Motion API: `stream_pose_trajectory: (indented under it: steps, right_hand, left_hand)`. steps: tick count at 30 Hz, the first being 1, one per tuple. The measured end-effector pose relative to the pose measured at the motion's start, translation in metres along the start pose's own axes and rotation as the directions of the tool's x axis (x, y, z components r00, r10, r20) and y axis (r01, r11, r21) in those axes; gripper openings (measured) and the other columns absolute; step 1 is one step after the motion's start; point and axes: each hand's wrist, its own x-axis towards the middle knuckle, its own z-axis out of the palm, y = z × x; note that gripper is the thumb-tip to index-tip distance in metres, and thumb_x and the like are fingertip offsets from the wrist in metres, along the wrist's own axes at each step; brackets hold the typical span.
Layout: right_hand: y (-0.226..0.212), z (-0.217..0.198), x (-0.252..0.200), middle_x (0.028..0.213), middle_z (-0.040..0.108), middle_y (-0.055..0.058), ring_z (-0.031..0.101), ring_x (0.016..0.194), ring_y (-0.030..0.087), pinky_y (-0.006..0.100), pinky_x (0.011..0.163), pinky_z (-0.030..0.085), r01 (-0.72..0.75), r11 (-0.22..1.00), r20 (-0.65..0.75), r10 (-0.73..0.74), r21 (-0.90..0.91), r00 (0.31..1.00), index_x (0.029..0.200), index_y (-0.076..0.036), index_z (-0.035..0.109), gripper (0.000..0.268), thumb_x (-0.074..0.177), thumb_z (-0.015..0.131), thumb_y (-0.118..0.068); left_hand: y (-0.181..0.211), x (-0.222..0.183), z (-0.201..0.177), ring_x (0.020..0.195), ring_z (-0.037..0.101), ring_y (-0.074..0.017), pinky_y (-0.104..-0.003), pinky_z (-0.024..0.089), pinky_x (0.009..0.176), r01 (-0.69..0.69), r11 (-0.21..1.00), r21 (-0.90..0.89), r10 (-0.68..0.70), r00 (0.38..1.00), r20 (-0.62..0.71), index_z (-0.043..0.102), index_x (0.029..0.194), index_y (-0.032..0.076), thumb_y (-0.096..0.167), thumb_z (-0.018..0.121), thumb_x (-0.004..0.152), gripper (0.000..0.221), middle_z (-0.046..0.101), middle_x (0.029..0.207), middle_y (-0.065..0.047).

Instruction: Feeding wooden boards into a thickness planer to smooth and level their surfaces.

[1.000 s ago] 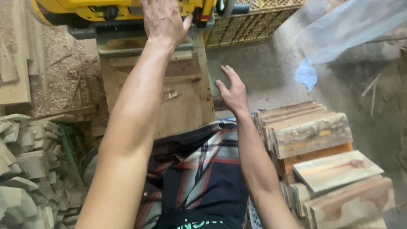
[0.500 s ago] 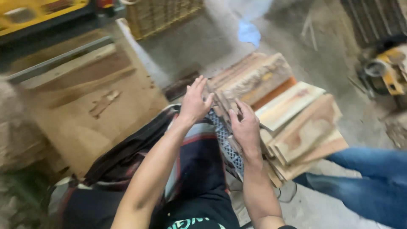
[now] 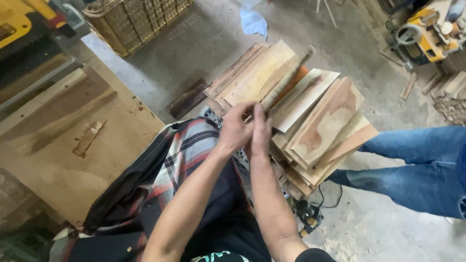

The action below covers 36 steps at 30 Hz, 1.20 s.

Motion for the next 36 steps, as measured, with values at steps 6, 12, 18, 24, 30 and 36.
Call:
stream_pose_trajectory:
  steps: [6,12,18,24,30,36]
  right_hand:
    - [0.02,-0.013,0.008,0.109,0.049,0.016,0.062,0.087,0.026,0.03,0.065,0.057,0.022,0.923,-0.18,0.052,0.385,0.982,0.121,0.004,0.057,0.044,0.085,0.074,-0.015]
    - [0.081,-0.031,0.013,0.129,0.065,0.025,0.069,0.113,0.035,0.049,0.096,0.06,-0.041,0.854,0.168,-0.055,0.518,0.984,0.133,-0.001,0.062,0.042,0.093,0.072,-0.007]
    - [0.081,-0.002,-0.006,0.123,0.069,0.026,0.073,0.107,0.039,0.052,0.089,0.062,-0.393,0.848,0.625,0.096,0.356,0.775,0.132,0.003,0.062,0.039,0.094,0.062,-0.004]
    - [0.085,0.048,-0.011,0.122,0.068,0.033,0.074,0.098,0.044,0.051,0.076,0.067,-0.656,0.729,0.847,0.21,0.196,0.488,0.123,0.009,0.066,0.029,0.1,0.057,-0.005]
    - [0.081,0.083,-0.037,0.117,0.071,0.031,0.077,0.092,0.037,0.042,0.073,0.069,-0.682,0.731,0.88,0.308,0.024,0.361,0.122,0.009,0.066,0.029,0.101,0.059,-0.01]
    - [0.113,0.086,-0.065,0.126,0.068,0.018,0.076,0.094,0.028,0.038,0.077,0.067,-0.057,0.977,0.844,0.207,-0.206,0.494,0.149,0.001,0.05,0.068,0.089,0.079,-0.013]
  left_hand:
    - [-0.022,-0.021,-0.013,0.11,0.072,-0.0257,-0.038,0.056,0.1,0.008,1.0,-0.023,-0.006,0.994,0.108,0.074,0.124,0.018,0.026,0.085,0.078,0.048,0.075,0.11,-0.005]
    - [-0.023,-0.025,-0.069,0.133,0.056,-0.0403,-0.05,0.045,0.115,0.311,0.949,-0.052,-0.308,0.949,0.06,0.06,0.142,0.002,0.038,0.08,0.086,0.069,0.06,0.142,-0.022]
    - [-0.009,-0.055,-0.148,0.092,0.074,-0.0249,-0.035,0.066,0.081,0.522,0.716,-0.463,-0.523,0.841,0.139,0.066,0.134,-0.001,0.026,0.09,0.077,0.067,0.074,0.112,-0.021]
    - [0.009,-0.077,-0.206,0.08,0.072,-0.0217,-0.035,0.066,0.075,0.452,0.589,-0.67,-0.639,0.768,-0.045,0.074,0.121,0.002,0.035,0.075,0.095,0.042,0.074,0.1,-0.017]
    - [-0.019,-0.097,-0.236,0.08,0.074,-0.0264,-0.04,0.068,0.076,0.36,0.527,-0.77,-0.688,0.712,-0.138,0.073,0.119,0.0,0.032,0.075,0.094,0.041,0.073,0.098,-0.021]
    - [-0.01,-0.118,-0.246,0.138,0.054,-0.0387,-0.047,0.044,0.116,0.602,0.734,-0.315,-0.672,0.711,-0.206,0.048,0.155,0.007,0.06,0.081,0.077,0.1,0.057,0.147,-0.026]
